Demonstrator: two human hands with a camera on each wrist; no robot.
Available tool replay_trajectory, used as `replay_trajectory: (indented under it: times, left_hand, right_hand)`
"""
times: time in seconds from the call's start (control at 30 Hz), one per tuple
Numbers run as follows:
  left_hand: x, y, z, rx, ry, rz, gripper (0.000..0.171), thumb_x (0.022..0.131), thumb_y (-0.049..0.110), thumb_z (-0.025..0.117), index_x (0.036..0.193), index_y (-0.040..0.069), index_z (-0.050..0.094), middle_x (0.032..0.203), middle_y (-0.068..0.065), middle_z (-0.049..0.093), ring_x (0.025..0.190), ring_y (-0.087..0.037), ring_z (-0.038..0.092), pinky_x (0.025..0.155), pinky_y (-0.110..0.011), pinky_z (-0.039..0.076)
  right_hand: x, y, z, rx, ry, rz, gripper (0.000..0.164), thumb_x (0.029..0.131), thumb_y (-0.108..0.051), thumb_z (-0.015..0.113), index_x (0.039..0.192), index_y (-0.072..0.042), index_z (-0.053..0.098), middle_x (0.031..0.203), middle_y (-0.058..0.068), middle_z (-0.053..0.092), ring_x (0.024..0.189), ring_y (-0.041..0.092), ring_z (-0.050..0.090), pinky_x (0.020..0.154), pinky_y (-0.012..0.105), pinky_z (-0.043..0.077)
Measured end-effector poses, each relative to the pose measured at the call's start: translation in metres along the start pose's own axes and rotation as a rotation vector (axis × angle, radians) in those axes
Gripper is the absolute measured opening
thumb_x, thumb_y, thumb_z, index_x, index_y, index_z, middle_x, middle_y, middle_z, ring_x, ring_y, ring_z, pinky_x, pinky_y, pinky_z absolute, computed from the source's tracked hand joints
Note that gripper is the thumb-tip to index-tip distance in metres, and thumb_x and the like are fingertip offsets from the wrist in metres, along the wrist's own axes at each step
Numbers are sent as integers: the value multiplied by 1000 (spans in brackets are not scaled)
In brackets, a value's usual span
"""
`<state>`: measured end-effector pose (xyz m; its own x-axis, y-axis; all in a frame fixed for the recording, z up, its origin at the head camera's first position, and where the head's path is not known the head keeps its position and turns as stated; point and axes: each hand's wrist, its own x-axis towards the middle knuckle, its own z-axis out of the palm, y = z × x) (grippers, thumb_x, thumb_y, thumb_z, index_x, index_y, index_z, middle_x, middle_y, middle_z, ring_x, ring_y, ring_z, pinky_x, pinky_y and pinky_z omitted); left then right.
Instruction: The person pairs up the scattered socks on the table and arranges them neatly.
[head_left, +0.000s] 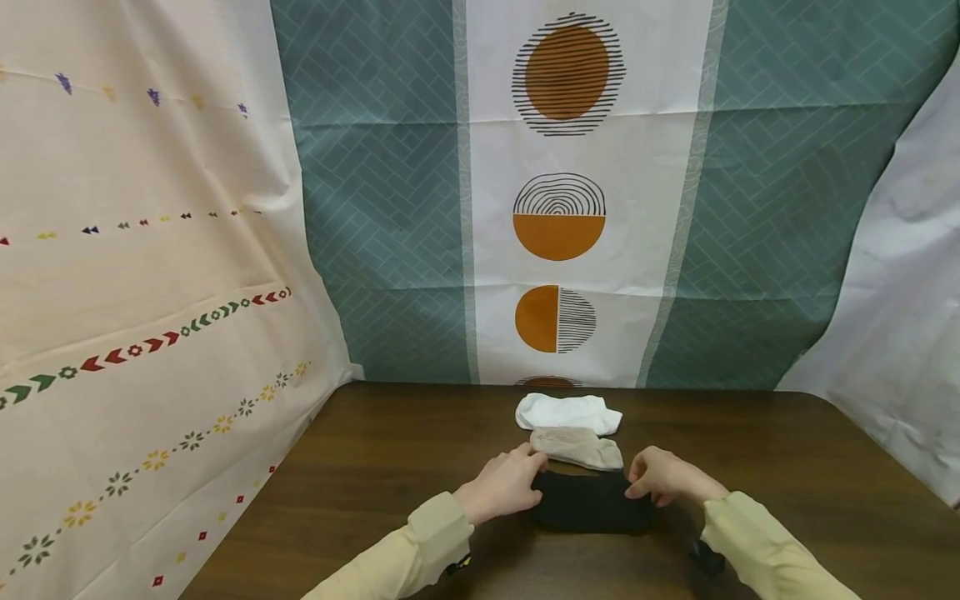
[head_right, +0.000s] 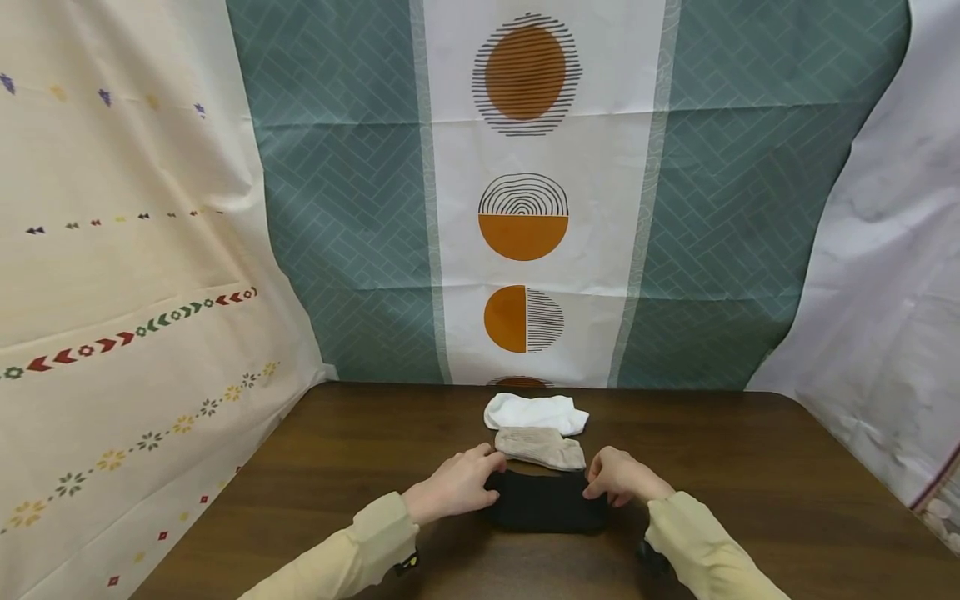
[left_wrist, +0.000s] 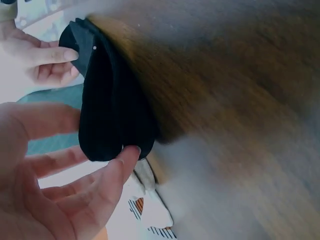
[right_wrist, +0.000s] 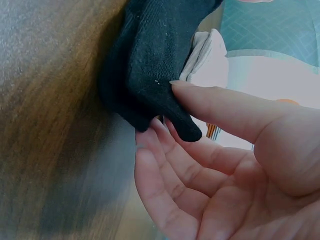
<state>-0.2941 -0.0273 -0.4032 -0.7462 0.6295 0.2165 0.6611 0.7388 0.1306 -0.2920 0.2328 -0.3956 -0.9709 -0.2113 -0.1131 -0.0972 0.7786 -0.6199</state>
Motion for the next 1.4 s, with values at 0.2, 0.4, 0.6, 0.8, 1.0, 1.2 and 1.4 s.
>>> replay_trajectory:
  times: [0.2,0.4,0.6,0.8,1.0,1.2,1.4]
  left_hand:
    - [4,-1,5,-30,13,15,22,70,3,69,87,9,57,83,-1,50,62,-11,46,48,-23,38]
    - [8,-6,9,-46,34,10,19,70,0,68,84,8,57,79,2,49,65,-9,46,52,-20,38]
    - [8,-8,10,-37,49,-3,19,72,4,69,84,10,56,80,1,47,62,-9,45,51,-22,38]
    - [5,-9,7,-39,105,-13,15,79,19,69,88,12,60,84,0,43,65,-9,45,51,-22,39]
    - [11,-20,-5,-29,230,-7,20,80,25,68,92,11,62,85,2,46,73,-12,46,53,-23,40]
    - [14,-34,-12,-5,298,-71,37,80,33,64,106,8,59,101,-4,52,87,-19,51,66,-30,45]
    - [17,-51,-19,27,277,-184,66,82,56,51,126,7,48,126,-13,45,111,-29,44,84,-45,38]
  right_hand:
    - [-1,-1,0,-15,11,6,21,68,-3,76,71,-5,55,64,4,47,50,16,48,47,31,47]
    - [-2,-2,2,-8,7,23,20,69,-2,75,69,-5,55,64,4,48,49,16,49,48,32,47]
    - [0,0,0,-21,-9,15,19,71,-5,74,71,-5,55,64,4,48,50,17,50,49,32,48]
    - [-3,2,-3,-19,10,-13,17,75,-10,72,71,-5,56,61,4,49,51,17,51,48,32,47]
    - [-2,0,-10,15,101,-70,18,78,-14,69,75,-2,56,64,4,53,56,18,53,51,33,45]
    - [3,-1,-19,-9,252,-157,27,82,-24,66,91,0,57,79,5,57,72,20,54,63,37,44]
    - [9,1,-28,-73,360,-230,61,87,-43,56,118,9,46,110,25,53,101,40,49,81,51,38]
